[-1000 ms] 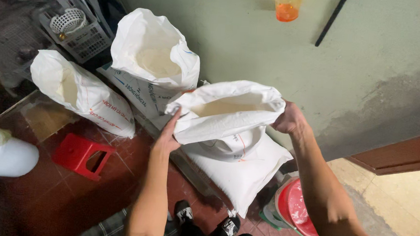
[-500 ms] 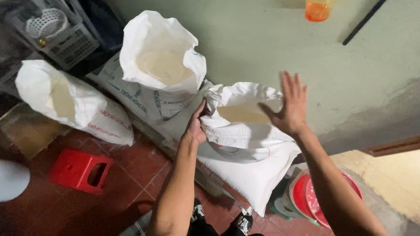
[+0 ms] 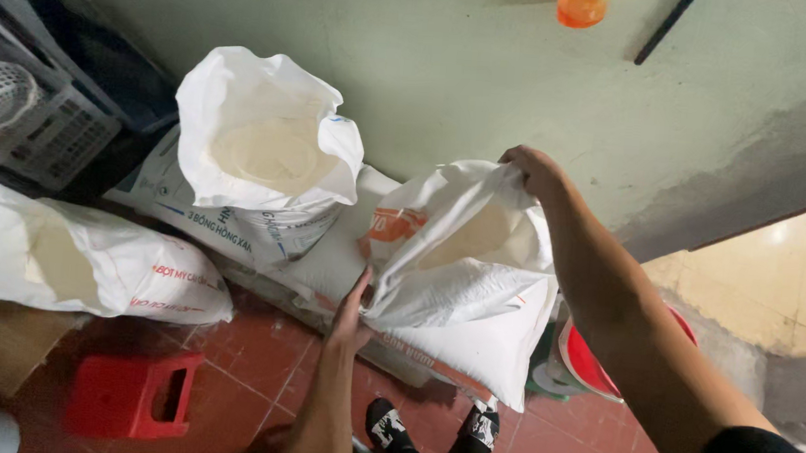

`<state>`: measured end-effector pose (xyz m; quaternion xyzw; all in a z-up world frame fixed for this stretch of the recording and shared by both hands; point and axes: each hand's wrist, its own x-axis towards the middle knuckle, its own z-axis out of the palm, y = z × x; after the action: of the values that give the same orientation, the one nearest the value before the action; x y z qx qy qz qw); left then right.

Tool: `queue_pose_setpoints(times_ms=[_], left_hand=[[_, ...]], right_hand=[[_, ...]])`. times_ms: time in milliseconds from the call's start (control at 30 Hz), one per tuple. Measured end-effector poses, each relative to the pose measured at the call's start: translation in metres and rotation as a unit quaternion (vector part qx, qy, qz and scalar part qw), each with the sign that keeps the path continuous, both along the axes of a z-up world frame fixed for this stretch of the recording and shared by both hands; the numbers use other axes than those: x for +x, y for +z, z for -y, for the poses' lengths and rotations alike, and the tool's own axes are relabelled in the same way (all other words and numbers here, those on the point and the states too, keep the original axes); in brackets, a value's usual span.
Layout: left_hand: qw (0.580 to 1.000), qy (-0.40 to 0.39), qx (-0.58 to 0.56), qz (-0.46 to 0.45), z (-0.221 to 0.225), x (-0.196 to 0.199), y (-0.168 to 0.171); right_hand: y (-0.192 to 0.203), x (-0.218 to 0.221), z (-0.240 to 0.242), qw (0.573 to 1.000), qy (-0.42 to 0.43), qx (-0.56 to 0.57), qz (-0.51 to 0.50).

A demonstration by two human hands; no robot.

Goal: The person carries a round component to a restroom sink, washes it by hand with water and a cloth, then returns to a storage area and uses a plastic scoop to transfer flour from large bags into a red bucket placed on a scale.

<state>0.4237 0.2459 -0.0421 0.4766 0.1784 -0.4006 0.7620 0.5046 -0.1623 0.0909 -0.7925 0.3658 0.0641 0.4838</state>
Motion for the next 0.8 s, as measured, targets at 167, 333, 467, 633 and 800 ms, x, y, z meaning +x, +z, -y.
queue_pose_setpoints(times_ms=[167, 333, 467, 633, 800], left_hand=[[0.78, -0.033, 0.492, 0.386, 0.01, 0.027, 0.044], [0.602, -0.1, 0.392, 0.688, 0.102, 0.037, 0.101], [0.606, -0.184, 0.415, 0.653, 0.157, 0.047, 0.078], [0.871, -0.307, 0.173, 0.343, 0.132, 0.12, 0.05], [0.985, -0.124, -0.109, 0.055, 0.076, 0.201, 0.061]], right_hand=[[0.018, -0.057, -0.005, 0.911, -0.133, -0.349, 0.177], [-0.062, -0.177, -0.038, 0.917, -0.191, -0.27, 0.223], [-0.114, -0.183, -0.043, 0.921, -0.303, 0.02, 0.246], [-0.081, -0.148, 0.018, 0.813, -0.341, 0.442, 0.168], [-0.062, -0.134, 0.059, 0.841, -0.132, 0.518, 0.08]])
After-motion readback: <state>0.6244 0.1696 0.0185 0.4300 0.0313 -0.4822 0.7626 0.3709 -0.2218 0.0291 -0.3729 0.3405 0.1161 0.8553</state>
